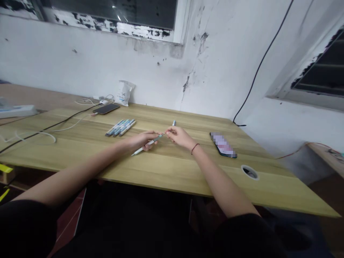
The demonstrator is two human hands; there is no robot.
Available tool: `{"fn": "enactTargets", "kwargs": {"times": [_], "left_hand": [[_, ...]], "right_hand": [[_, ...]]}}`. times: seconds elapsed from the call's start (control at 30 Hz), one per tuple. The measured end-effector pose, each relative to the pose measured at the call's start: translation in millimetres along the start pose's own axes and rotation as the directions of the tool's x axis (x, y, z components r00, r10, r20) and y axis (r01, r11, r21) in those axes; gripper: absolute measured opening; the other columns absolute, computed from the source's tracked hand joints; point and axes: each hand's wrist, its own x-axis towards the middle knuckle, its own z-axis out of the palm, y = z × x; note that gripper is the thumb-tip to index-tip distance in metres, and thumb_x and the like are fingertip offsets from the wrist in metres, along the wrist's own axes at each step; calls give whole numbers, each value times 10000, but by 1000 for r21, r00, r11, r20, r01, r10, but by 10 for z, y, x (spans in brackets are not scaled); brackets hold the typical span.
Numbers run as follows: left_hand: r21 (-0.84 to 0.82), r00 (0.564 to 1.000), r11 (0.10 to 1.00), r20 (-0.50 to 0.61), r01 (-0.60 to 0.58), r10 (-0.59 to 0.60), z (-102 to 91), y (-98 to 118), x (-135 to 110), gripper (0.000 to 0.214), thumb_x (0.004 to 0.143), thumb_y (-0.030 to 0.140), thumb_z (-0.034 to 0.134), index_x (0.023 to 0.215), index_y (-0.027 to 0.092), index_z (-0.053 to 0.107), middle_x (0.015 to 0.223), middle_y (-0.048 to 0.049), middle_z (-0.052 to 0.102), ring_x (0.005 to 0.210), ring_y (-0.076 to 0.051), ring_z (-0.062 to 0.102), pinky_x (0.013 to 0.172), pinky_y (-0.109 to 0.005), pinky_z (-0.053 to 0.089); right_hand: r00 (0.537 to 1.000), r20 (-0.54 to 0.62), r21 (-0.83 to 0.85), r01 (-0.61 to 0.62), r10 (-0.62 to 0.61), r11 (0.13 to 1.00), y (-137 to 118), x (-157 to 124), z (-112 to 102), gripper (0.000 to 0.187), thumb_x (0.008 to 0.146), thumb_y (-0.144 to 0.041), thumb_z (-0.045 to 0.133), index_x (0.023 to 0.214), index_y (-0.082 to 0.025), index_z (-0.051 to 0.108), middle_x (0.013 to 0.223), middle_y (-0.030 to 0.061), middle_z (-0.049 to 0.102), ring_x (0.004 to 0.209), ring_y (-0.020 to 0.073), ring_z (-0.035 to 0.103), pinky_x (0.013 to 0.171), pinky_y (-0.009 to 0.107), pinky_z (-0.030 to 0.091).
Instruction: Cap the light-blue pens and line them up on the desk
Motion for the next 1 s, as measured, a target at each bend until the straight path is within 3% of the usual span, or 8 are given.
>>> {"fn": "enactTargets", "kwargs": {"times": [0.13, 0.3, 0.43, 0.5, 0.6, 0.83, 1.0], "left_hand": [[-53, 1000, 998, -10, -24, 23, -37, -28, 17, 415, 806, 198, 576, 1210, 161, 493, 748, -11, 556, 435, -40, 421, 380, -161, 315], [16, 997, 997, 37, -73, 72, -73, -61, 7, 515, 755, 142, 653, 1248, 161, 505, 665, 12, 550, 508, -58, 498, 461, -157, 410], [-42, 997, 997, 49, -59, 61, -81, -62, -7, 425, 780, 154, 644, 1195, 163, 553, 964, -77, 642, 615, -60, 579, 552, -165, 495], [-70, 997, 997, 67, -36, 41, -83, -56, -17, 385, 808, 174, 619, 1188, 168, 556, 1134, -108, 615, 684, -76, 620, 622, -190, 532], [-74, 996, 997, 89, -14, 21, -84, -46, -29, 330, 845, 212, 580, 1170, 165, 549, 1226, -125, 581, 743, -111, 657, 672, -224, 554], [-85, 995, 996, 101, 23, -14, -69, -20, -27, 219, 901, 234, 488, 1087, 125, 523, 1121, -157, 633, 690, -125, 668, 610, -229, 544], [22, 998, 1000, 66, -7, 5, -83, -23, -19, 222, 877, 300, 527, 1033, 141, 537, 1064, -116, 653, 549, -83, 609, 444, -186, 463]], "right_hand": [[997, -50, 16, -52, 53, 999, 64, 21, -41, 300, 806, -452, 546, 878, -161, 547, 684, -10, 525, 498, 66, 431, 443, 196, 356], [994, -72, -17, -84, 83, 996, 81, 29, -33, 262, 810, -403, 563, 899, -157, 556, 718, 10, 555, 495, 69, 459, 437, 201, 371], [994, -78, -33, -76, 73, 997, 74, 25, -26, 261, 825, -405, 538, 895, -154, 561, 722, 15, 559, 502, 76, 473, 446, 208, 373], [994, -84, -37, -68, 64, 997, 76, 22, -29, 277, 821, -424, 537, 878, -155, 564, 707, 10, 560, 500, 77, 470, 454, 211, 371], [994, -96, -48, -64, 59, 997, 77, 21, -33, 267, 819, -409, 543, 879, -150, 574, 667, 2, 560, 490, 78, 464, 459, 210, 364], [987, -126, -26, -107, 103, 994, 72, 29, -28, 179, 830, -305, 538, 926, -156, 556, 725, 18, 610, 483, 70, 473, 469, 210, 383], [985, -132, -14, -114, 111, 993, 80, 33, -30, 160, 835, -328, 543, 858, -171, 521, 739, 24, 623, 493, 76, 493, 441, 198, 377]]}}
